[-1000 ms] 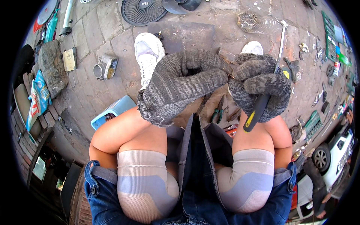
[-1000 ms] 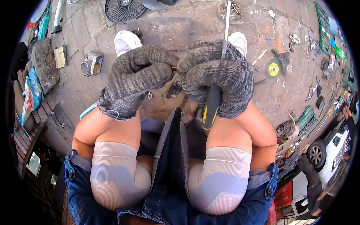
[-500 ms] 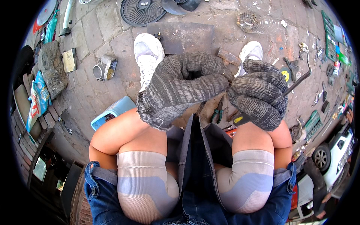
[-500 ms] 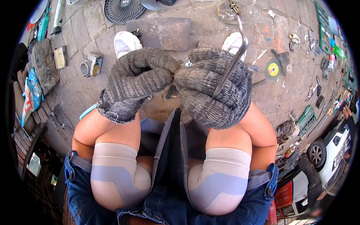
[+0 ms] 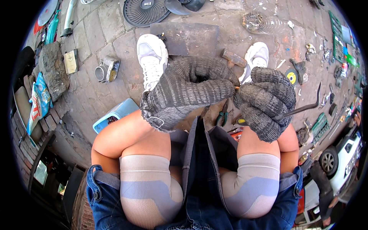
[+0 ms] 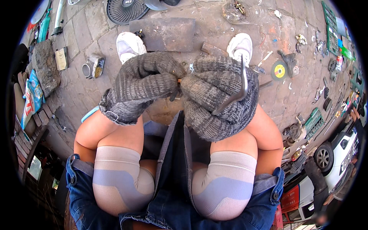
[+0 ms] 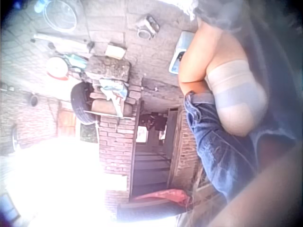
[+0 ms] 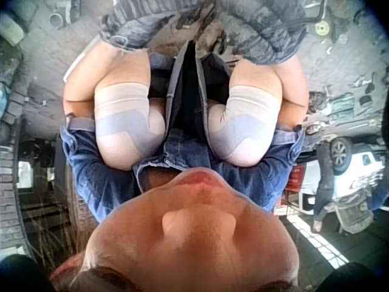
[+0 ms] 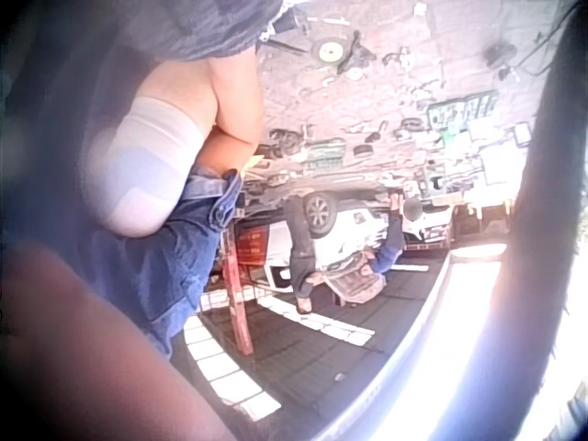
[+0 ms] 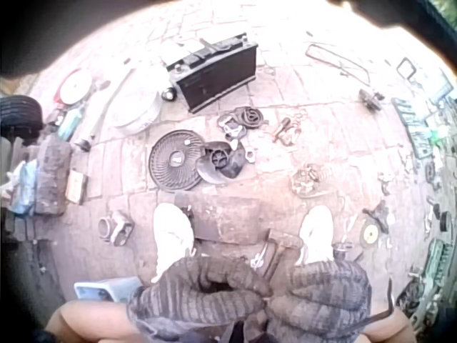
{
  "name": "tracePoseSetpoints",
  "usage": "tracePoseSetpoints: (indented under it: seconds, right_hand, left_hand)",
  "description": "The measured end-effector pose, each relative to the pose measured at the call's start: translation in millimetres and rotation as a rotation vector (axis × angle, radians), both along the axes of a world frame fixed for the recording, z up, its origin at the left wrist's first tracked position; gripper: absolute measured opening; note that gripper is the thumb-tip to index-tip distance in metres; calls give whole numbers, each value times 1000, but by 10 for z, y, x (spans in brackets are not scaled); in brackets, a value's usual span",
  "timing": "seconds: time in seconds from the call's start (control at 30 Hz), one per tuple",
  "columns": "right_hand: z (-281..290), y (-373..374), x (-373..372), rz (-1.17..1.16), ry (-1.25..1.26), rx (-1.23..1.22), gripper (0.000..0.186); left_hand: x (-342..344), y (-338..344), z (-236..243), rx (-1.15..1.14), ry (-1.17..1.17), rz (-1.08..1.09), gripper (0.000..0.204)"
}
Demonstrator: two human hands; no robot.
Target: The person sits on the ground in a cluttered workshop and uses a screwdriver and pliers to manipulate a small metal component. They repeatedly pry, twist, and adjust the piece, occasionally switching between tools to refine the shape or position of the metal.
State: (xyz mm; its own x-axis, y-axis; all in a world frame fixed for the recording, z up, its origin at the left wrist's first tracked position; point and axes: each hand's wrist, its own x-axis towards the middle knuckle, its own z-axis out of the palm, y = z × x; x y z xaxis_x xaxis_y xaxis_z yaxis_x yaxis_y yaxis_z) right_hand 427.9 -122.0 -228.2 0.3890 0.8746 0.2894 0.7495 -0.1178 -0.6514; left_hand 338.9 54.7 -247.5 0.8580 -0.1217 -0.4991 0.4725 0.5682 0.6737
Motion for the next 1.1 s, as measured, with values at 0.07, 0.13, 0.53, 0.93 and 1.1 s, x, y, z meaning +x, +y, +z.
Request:
tracePoseSetpoints:
  seconds: [0.07, 0.13, 0.53, 0.93, 1.1]
  right_hand:
    - [84, 36, -58, -61, 31, -95, 17]
    - [72, 21, -63, -81, 68, -95, 17]
    - [-329, 79, 57, -1, 579, 487, 11]
    - [-285, 62, 180, 35, 441, 419, 11]
    - [-336, 34, 351, -326, 167, 558, 21]
  left_hand:
    - [-4, 11, -20, 9, 6, -27, 19]
    - [4, 15, -5, 27, -4, -39, 20]
    - [6, 27, 38, 190, -43, -4, 23]
    - [-31, -49, -21, 270, -92, 57, 23]
    - [72, 10, -126, 300, -58, -55, 22]
